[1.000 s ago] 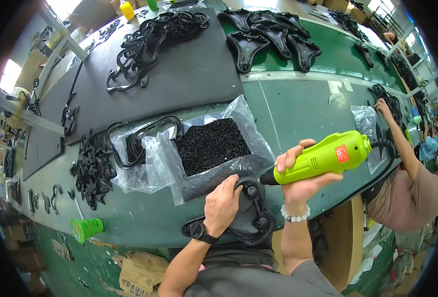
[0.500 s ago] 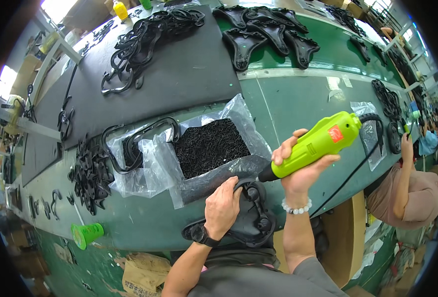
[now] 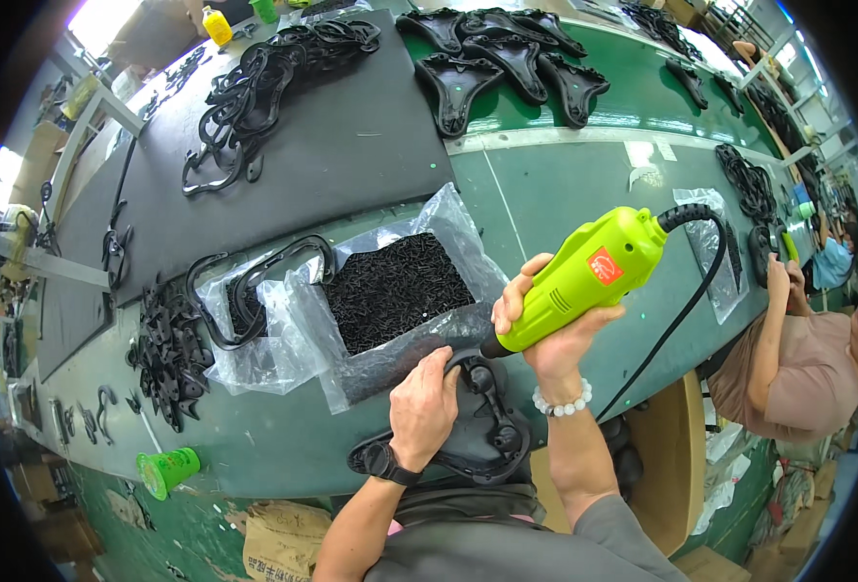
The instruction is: Assembling bicycle seats by attaching components using an electric screwdriver.
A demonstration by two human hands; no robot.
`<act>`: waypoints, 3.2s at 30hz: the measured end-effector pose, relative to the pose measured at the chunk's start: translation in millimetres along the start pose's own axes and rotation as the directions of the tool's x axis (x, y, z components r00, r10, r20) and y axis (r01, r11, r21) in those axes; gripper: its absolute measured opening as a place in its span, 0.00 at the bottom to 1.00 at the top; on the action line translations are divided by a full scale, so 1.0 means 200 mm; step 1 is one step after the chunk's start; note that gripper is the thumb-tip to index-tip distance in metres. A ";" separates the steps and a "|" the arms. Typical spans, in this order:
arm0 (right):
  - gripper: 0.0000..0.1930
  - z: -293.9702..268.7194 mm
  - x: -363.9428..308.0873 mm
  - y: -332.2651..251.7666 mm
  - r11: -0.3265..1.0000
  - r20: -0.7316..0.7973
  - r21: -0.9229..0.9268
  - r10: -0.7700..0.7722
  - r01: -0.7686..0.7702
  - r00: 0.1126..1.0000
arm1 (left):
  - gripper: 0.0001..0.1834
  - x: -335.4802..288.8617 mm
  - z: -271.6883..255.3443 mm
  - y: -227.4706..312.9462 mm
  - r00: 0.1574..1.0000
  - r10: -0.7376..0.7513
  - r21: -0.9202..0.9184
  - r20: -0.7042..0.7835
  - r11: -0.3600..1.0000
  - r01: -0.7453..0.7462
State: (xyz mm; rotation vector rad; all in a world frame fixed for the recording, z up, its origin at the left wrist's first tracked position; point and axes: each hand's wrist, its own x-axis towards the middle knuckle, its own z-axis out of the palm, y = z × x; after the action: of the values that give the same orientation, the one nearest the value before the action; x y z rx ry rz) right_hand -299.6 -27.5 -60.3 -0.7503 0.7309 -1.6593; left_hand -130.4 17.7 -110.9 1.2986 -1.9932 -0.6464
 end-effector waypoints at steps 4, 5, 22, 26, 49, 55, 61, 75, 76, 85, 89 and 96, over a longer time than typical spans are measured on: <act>0.57 0.00 -0.02 0.00 0.997 0.062 0.062 0.033 -0.037 0.998 | 0.16 -0.01 0.00 0.01 1.000 0.014 -0.003 -0.004 1.000 -0.014; 0.57 0.01 -0.01 -0.02 0.999 0.029 0.020 0.037 -0.037 0.999 | 0.15 -0.01 0.00 0.01 1.000 0.029 -0.002 -0.009 1.000 -0.029; 0.32 0.00 -0.48 0.06 0.992 0.271 -0.111 0.088 -0.060 0.958 | 0.10 0.36 -0.25 -0.45 0.977 0.133 0.545 -0.164 0.838 -0.023; 0.44 0.12 -0.48 -0.01 0.872 0.359 -0.443 -0.039 0.207 0.932 | 0.04 0.34 -0.31 -0.40 0.974 0.154 0.480 -0.166 0.875 -0.056; 0.31 0.14 -0.55 -0.27 0.953 0.321 -0.153 -0.203 0.262 0.925 | 0.29 -0.04 -0.20 0.23 0.806 0.589 -0.005 0.051 0.808 -0.590; 0.20 0.13 -0.56 -0.06 0.817 0.135 -0.472 -0.303 0.330 0.943 | 0.28 -0.11 -0.22 0.21 0.838 0.533 0.048 0.118 0.840 -0.541; 0.36 0.15 -0.49 -0.09 0.967 0.251 0.092 -0.255 0.239 0.934 | 0.24 -0.07 -0.26 0.04 0.991 -0.003 0.092 0.134 0.996 -0.010; 0.22 0.33 -0.29 -0.12 0.931 0.201 0.363 -0.120 0.040 0.972 | 0.18 -0.04 -0.22 -0.10 0.794 -0.107 -0.444 0.599 0.781 0.440; 0.23 0.32 -0.28 -0.09 0.955 0.199 0.295 -0.105 0.043 0.974 | 0.19 -0.03 -0.22 -0.08 0.793 -0.127 -0.458 0.595 0.758 0.465; 0.34 0.24 -0.25 -0.01 0.953 0.165 0.156 0.236 -0.261 0.958 | 0.18 0.00 -0.26 -0.04 0.774 -0.188 -0.374 0.605 0.791 0.484; 0.36 0.20 -0.19 0.08 0.971 0.149 0.193 -0.172 0.142 0.974 | 0.19 0.02 -0.23 -0.02 0.765 -0.182 -0.369 0.618 0.792 0.486; 0.36 0.28 -0.25 -0.02 0.971 0.110 0.239 0.006 -0.033 0.994 | 0.20 0.02 -0.27 0.02 0.795 -0.166 -0.426 0.583 0.771 0.473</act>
State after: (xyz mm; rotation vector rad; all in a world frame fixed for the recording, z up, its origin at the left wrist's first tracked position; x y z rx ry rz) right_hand -248.9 18.5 -29.1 -0.6522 0.4488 -1.6399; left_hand -92.5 13.3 -71.9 1.1821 -1.7298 -1.7778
